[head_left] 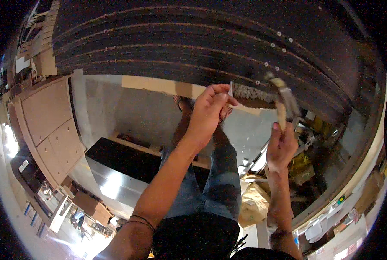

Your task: The person hammers nails into the edge of a large black wooden panel, then lifts the panel and carries it to another stack.

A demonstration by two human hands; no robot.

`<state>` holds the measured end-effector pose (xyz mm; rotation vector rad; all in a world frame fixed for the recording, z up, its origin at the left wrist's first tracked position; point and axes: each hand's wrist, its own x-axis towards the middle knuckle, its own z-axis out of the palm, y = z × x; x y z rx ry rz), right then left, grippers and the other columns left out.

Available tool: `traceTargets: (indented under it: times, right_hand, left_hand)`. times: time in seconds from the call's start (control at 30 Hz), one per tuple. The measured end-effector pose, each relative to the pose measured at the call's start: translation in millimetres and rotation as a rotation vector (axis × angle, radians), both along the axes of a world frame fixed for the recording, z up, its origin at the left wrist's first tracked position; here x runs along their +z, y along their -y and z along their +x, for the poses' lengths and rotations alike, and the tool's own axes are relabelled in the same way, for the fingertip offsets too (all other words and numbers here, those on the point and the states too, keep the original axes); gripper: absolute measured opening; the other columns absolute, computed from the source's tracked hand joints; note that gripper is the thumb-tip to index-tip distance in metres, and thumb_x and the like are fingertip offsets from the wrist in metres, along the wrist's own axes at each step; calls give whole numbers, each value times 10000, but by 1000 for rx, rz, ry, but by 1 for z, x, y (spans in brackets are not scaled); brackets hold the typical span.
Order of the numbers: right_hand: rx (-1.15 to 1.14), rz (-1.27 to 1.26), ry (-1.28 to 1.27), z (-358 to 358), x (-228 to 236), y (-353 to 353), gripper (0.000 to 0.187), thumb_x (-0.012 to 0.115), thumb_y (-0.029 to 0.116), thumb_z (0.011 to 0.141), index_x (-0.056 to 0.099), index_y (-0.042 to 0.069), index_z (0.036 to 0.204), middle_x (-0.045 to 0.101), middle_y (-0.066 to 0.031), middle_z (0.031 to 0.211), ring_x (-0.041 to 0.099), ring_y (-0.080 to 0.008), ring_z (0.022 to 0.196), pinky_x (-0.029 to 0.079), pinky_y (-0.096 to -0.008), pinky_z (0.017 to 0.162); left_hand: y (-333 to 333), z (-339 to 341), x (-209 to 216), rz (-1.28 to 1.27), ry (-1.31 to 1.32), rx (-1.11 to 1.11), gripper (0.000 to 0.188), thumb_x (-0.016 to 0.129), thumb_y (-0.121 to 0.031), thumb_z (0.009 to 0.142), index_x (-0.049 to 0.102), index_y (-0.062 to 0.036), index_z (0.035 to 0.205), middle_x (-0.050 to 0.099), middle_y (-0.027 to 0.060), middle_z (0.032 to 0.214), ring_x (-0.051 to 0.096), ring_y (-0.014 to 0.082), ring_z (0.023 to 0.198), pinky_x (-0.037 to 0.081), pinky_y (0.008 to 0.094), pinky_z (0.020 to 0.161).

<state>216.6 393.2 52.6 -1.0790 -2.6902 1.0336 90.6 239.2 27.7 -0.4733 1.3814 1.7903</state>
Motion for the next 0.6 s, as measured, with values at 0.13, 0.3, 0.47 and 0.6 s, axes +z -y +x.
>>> traceTargets:
  times: [0.13,0.3,0.47,0.6]
  right_hand:
    - [25,-59,-185,12,-29,10,168,533,157,927,550,-4,880,458,-24,546,390,-77,514,323,-252,461]
    - [-40,-91,43,-4,-3,-3,178,556,226,908,553,48,899,580,-133,613,562,-230,513,438,-358,492]
    - [-19,-85,189,14,-22,3,170,572,220,896,552,53,875,568,-183,623,562,-308,528,444,-377,513]
    - [-68,-80,213,19,-22,-6,190,582,232,888,560,45,863,568,-176,624,546,-298,521,438,-383,520]
  left_hand:
    - [5,-2,-5,8,16,-73,165,518,-171,927,579,-25,976,626,28,798,417,34,569,352,194,520]
    - [-3,-1,-7,-71,-106,-122,172,588,-186,893,609,-20,933,635,13,763,431,20,574,350,188,513]
    - [-10,-5,-10,-81,-106,-135,168,609,-177,879,636,-18,922,629,3,742,439,19,574,356,183,501]
    - [-29,-8,-8,34,-67,-176,151,616,-182,878,623,-52,954,635,-2,767,450,24,576,349,172,510]
